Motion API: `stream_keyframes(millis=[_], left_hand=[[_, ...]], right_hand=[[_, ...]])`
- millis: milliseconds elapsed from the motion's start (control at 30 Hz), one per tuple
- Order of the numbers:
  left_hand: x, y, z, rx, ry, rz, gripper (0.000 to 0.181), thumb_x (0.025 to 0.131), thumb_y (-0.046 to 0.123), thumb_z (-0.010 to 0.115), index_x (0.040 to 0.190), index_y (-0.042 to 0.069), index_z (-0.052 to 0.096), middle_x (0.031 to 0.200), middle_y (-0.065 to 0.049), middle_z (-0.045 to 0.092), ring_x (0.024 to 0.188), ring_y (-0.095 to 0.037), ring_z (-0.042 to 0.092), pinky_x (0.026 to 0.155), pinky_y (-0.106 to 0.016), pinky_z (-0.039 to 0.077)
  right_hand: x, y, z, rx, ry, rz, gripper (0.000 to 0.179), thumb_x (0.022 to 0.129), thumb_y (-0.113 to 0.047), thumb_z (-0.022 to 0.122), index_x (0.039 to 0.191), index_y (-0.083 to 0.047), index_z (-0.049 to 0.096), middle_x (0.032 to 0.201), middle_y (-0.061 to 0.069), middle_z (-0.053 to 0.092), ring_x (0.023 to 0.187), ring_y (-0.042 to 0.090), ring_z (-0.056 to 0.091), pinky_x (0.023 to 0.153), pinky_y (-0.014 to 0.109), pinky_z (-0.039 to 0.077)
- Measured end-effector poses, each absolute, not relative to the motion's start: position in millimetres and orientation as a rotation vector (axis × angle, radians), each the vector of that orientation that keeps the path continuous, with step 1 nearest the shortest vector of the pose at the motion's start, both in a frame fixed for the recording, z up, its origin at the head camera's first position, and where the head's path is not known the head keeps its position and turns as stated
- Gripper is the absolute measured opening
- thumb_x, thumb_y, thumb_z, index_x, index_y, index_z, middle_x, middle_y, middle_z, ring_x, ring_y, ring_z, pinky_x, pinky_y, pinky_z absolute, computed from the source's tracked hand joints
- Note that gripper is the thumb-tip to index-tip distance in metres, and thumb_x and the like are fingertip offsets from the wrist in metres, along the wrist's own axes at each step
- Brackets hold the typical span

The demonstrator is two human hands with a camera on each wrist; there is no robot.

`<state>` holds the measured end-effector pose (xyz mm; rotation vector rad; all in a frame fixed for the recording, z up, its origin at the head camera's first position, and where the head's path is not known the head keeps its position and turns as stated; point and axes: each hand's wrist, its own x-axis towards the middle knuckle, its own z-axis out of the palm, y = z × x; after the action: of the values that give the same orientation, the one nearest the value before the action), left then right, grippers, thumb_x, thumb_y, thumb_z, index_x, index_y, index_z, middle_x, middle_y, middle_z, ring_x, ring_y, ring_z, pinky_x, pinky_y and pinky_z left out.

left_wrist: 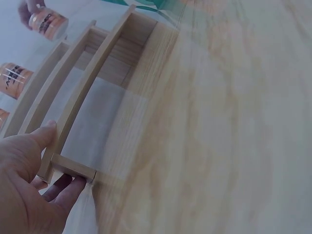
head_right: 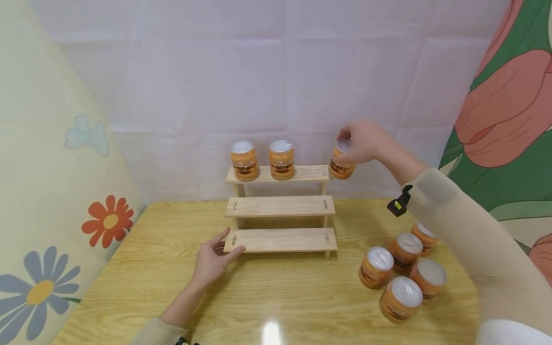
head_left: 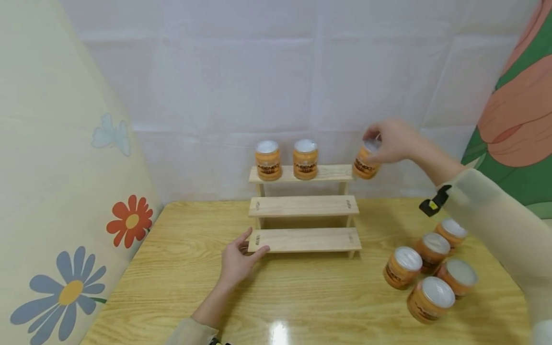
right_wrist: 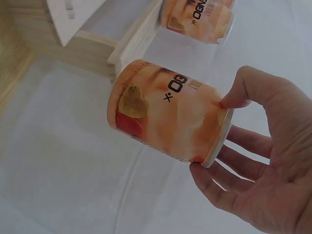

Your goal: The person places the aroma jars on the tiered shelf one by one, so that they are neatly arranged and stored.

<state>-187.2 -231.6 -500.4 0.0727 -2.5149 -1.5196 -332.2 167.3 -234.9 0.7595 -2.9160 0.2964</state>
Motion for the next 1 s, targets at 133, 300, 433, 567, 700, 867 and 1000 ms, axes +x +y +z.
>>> stream_keyframes(millis=[133, 300, 433, 567, 700, 867, 1000], left_hand=[[-187.6, -232.9, -500.6, 0.082, -2.515, -1.515, 0.081, 0.088, 0.027, 0.090, 0.155, 0.003, 0.052, 0.150, -0.026, 0.060, 0.123, -0.039, 0.068, 0.100, -0.047, 0.062], [-188.8, -234.5, -501.1, 0.080, -2.507, -1.512, 0.080, 0.088, 0.027, 0.090, 0.155, 0.002, 0.053, 0.151, -0.025, 0.060, 0.123, -0.039, 0.068, 0.099, -0.046, 0.063], [-189.6, -234.1, -501.5, 0.075, -2.509, -1.517, 0.080, 0.089, 0.026, 0.090, 0.155, 0.002, 0.052, 0.150, -0.025, 0.061, 0.120, -0.038, 0.070, 0.096, -0.041, 0.064], [-189.0, -232.5, -500.9, 0.080, -2.506, -1.523, 0.080, 0.089, 0.026, 0.089, 0.155, 0.002, 0.053, 0.147, -0.026, 0.063, 0.119, -0.038, 0.071, 0.095, -0.041, 0.065], [-189.8, -230.5, -501.2, 0.079, -2.500, -1.555, 0.080, 0.089, 0.026, 0.090, 0.155, 0.003, 0.052, 0.149, -0.027, 0.061, 0.120, -0.038, 0.069, 0.095, -0.037, 0.064], [-192.8, -227.8, -502.7, 0.070, -2.493, -1.566, 0.081, 0.088, 0.026, 0.090, 0.156, 0.003, 0.052, 0.151, -0.026, 0.059, 0.122, -0.038, 0.068, 0.097, -0.039, 0.064], [-190.7, -226.6, -503.6, 0.069, -2.498, -1.557, 0.081, 0.088, 0.026, 0.090, 0.155, 0.003, 0.052, 0.149, -0.026, 0.061, 0.120, -0.037, 0.068, 0.098, -0.042, 0.063]], right_hand=[[-343.3, 149.9, -231.6, 0.778, -2.914, 0.274, 0.052, 0.084, -0.030, 0.079, 0.126, -0.001, 0.072, 0.125, 0.022, 0.073, 0.109, 0.034, 0.066, 0.093, 0.051, 0.056], [-356.3, 130.0, -231.4, 0.826, -2.913, 0.252, 0.052, 0.081, -0.027, 0.077, 0.127, -0.003, 0.072, 0.129, 0.021, 0.072, 0.115, 0.035, 0.065, 0.100, 0.052, 0.055], [-363.2, 120.4, -234.8, 0.844, -2.927, 0.298, 0.052, 0.080, -0.023, 0.076, 0.127, -0.001, 0.072, 0.128, 0.021, 0.072, 0.115, 0.035, 0.064, 0.101, 0.051, 0.055], [-365.6, 116.6, -240.4, 0.872, -2.931, 0.350, 0.052, 0.079, -0.019, 0.077, 0.127, 0.001, 0.071, 0.127, 0.022, 0.072, 0.116, 0.036, 0.064, 0.101, 0.052, 0.056], [-364.5, 116.6, -244.5, 0.899, -2.930, 0.360, 0.054, 0.077, -0.015, 0.077, 0.127, 0.003, 0.071, 0.128, 0.024, 0.072, 0.116, 0.038, 0.065, 0.101, 0.053, 0.056], [-366.3, 118.5, -247.6, 0.932, -2.912, 0.339, 0.055, 0.074, -0.005, 0.072, 0.128, 0.003, 0.071, 0.128, 0.023, 0.072, 0.113, 0.039, 0.065, 0.099, 0.054, 0.057], [-365.5, 119.8, -249.1, 0.923, -2.910, 0.329, 0.058, 0.076, -0.007, 0.069, 0.133, 0.001, 0.069, 0.137, 0.026, 0.068, 0.123, 0.044, 0.063, 0.103, 0.059, 0.055]])
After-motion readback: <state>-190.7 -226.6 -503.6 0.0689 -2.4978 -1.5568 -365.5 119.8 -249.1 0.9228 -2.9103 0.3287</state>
